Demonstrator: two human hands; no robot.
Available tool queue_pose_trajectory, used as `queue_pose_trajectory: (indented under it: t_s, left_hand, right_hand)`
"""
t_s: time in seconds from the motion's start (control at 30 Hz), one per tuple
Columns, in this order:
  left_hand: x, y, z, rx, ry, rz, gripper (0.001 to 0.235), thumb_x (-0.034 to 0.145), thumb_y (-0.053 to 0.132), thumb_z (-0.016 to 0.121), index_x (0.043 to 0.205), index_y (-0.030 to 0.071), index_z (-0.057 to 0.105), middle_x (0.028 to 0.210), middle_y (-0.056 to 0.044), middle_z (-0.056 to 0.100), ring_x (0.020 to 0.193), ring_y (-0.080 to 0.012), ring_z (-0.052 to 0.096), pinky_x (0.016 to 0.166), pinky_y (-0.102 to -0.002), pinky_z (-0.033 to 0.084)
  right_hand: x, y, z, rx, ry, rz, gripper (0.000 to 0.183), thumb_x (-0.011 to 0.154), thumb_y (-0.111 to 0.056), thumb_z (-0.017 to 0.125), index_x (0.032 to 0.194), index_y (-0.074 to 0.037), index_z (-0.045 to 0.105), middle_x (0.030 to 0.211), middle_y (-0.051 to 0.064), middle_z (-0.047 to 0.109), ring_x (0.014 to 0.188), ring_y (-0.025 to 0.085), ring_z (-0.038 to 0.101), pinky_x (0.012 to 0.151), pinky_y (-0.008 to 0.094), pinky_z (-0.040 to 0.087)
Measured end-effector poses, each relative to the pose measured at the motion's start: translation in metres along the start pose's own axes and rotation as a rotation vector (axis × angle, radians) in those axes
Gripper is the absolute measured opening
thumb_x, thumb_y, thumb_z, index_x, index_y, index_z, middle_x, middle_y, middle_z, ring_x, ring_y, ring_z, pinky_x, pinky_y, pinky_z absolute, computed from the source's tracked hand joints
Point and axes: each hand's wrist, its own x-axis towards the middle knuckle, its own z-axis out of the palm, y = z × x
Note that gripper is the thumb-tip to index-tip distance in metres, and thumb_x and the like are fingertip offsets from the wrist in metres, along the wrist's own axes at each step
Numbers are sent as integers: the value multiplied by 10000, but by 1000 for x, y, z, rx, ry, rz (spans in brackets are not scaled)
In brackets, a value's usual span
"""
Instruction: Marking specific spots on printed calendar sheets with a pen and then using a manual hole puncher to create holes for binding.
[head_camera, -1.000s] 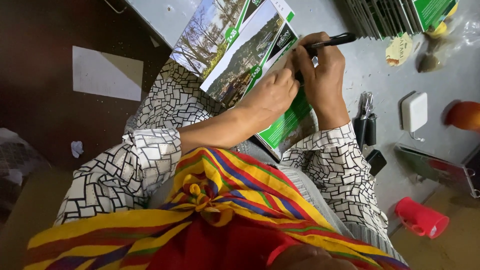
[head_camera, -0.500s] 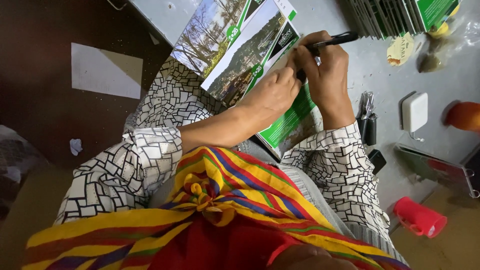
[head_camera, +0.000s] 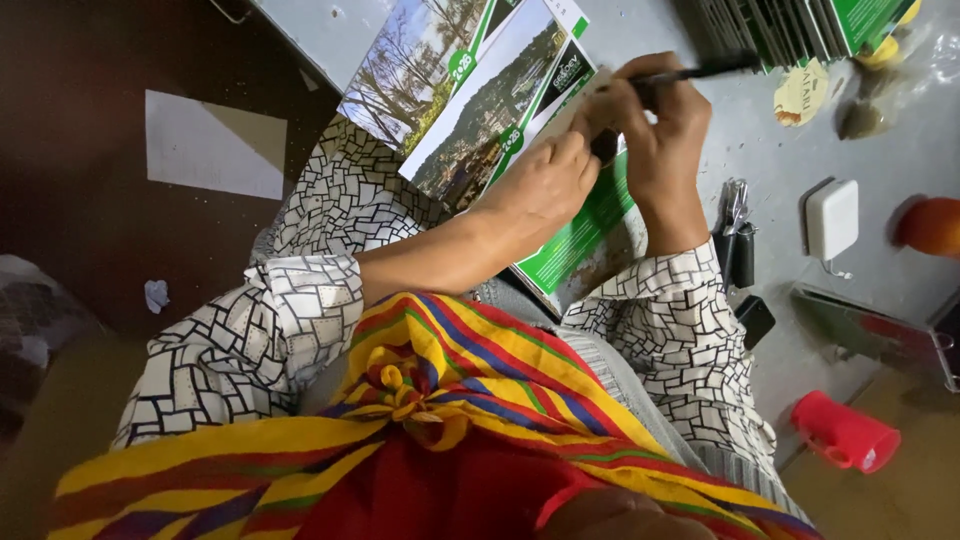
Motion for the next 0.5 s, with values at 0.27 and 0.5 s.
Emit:
queue_pose_trajectory:
  t_s: [0.27,0.5]
  left_hand:
    - [-4,10,28,38,126,-80,225,1013,171,415,1103,43,576,1307,-271,519,1039,-235,515,747,-248,421]
    - [-10,2,4,-20,72,-78,344,1002,231,383,1246,21,503,1330,-233,498,946,-206,489,801,-243,458]
  right_hand:
    - [-9,2,-3,-40,141,-68,100,1035,-39,505,1089,4,577,952,157,631,873,237,639,745,315,506]
    - [-9,2,-5,-72,117,-57,65,993,2,517,1034,-6,567,892,145,624,816,219,615,700,310,487]
